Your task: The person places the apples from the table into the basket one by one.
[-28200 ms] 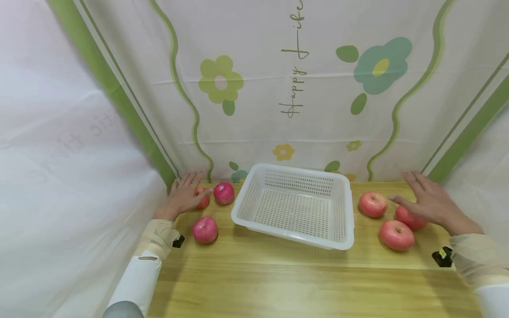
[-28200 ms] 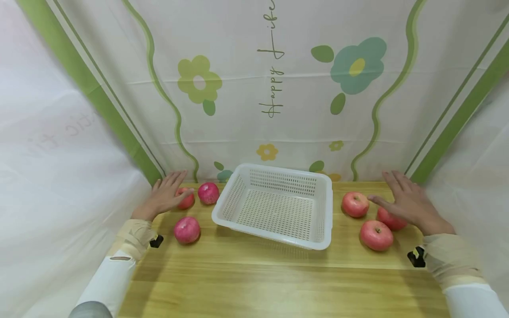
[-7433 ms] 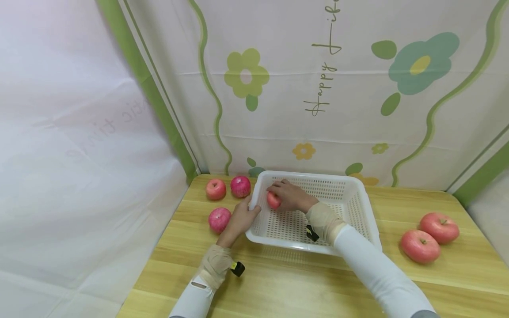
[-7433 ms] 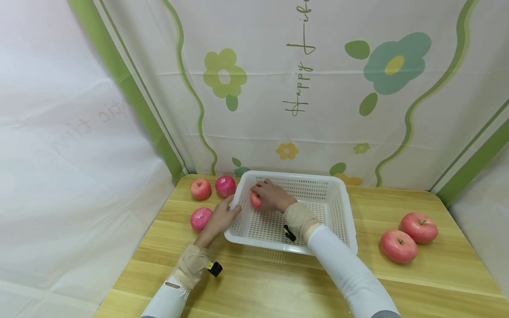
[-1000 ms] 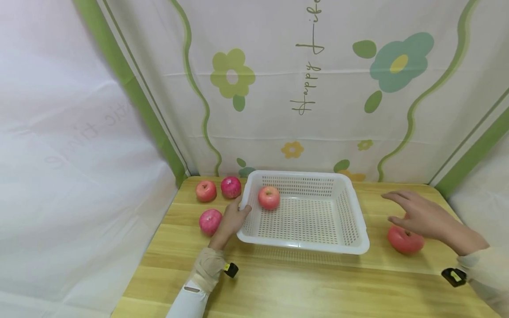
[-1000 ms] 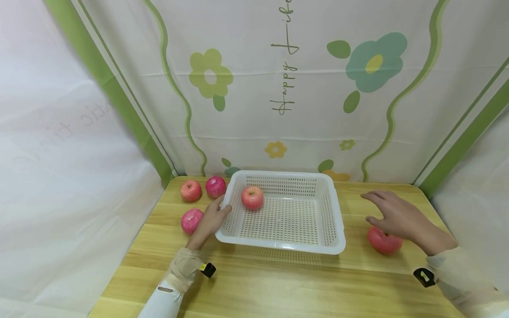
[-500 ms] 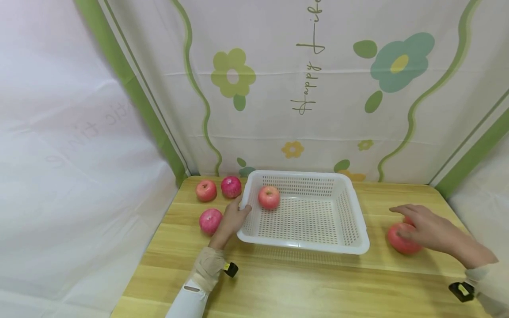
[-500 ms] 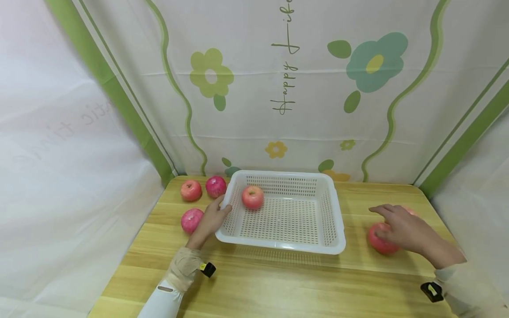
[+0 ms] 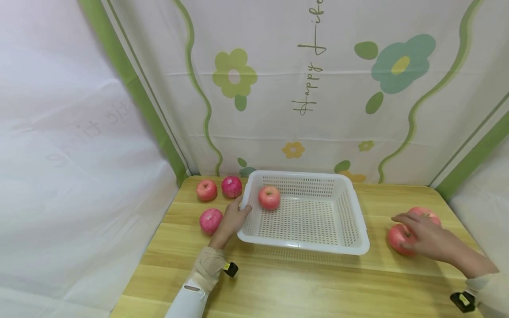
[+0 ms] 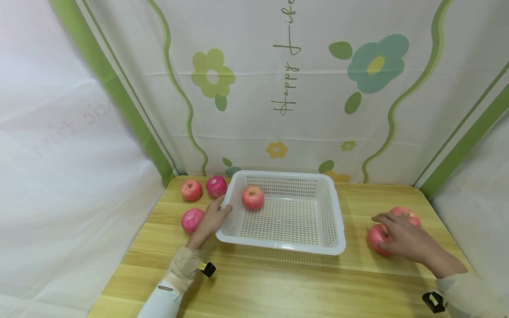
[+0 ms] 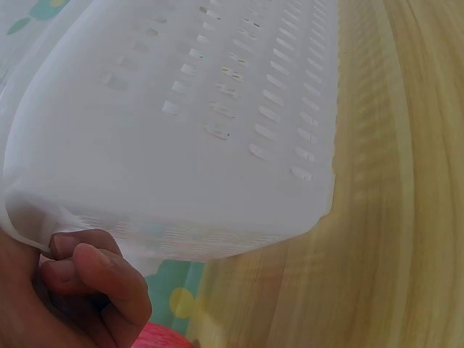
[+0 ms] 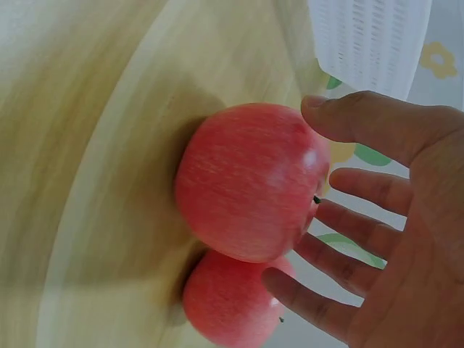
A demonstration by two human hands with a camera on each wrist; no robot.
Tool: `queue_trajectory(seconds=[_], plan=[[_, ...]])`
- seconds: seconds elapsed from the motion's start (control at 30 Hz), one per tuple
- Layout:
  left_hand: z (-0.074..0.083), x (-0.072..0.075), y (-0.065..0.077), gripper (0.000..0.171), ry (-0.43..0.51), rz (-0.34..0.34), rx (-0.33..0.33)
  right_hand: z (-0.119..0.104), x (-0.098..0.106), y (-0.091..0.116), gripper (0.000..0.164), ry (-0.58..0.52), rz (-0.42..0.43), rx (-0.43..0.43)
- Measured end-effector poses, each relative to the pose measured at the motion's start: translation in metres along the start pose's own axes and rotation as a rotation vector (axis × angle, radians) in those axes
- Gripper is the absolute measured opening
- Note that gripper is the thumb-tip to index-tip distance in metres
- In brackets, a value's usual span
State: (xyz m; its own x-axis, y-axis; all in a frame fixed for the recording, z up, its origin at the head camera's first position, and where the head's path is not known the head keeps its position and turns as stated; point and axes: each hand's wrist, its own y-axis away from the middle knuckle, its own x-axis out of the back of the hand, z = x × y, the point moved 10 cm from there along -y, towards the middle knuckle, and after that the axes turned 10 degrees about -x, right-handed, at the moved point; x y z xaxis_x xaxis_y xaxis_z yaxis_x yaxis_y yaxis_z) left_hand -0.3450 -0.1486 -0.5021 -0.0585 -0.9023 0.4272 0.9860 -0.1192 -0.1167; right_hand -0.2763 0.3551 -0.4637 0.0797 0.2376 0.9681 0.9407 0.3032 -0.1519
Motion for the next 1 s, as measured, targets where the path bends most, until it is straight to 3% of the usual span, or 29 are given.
queue_trajectory(seconds=[0.13, 0.57, 1.0], plan=[[0.000, 0.000, 0.000, 0.060, 0.006, 0.001, 0.001, -0.003, 0.000, 0.004, 0.064, 0.009, 0.051, 0.033], [0.002, 0.000, 0.001, 0.059, 0.028, 0.000, 0.008, -0.002, -0.007, 0.007, 0.070, 0.047, 0.072, 0.054], [0.000, -0.001, 0.000, 0.059, 0.024, -0.003, 0.001, 0.000, -0.011, 0.005, 0.071, 0.041, 0.035, 0.046]])
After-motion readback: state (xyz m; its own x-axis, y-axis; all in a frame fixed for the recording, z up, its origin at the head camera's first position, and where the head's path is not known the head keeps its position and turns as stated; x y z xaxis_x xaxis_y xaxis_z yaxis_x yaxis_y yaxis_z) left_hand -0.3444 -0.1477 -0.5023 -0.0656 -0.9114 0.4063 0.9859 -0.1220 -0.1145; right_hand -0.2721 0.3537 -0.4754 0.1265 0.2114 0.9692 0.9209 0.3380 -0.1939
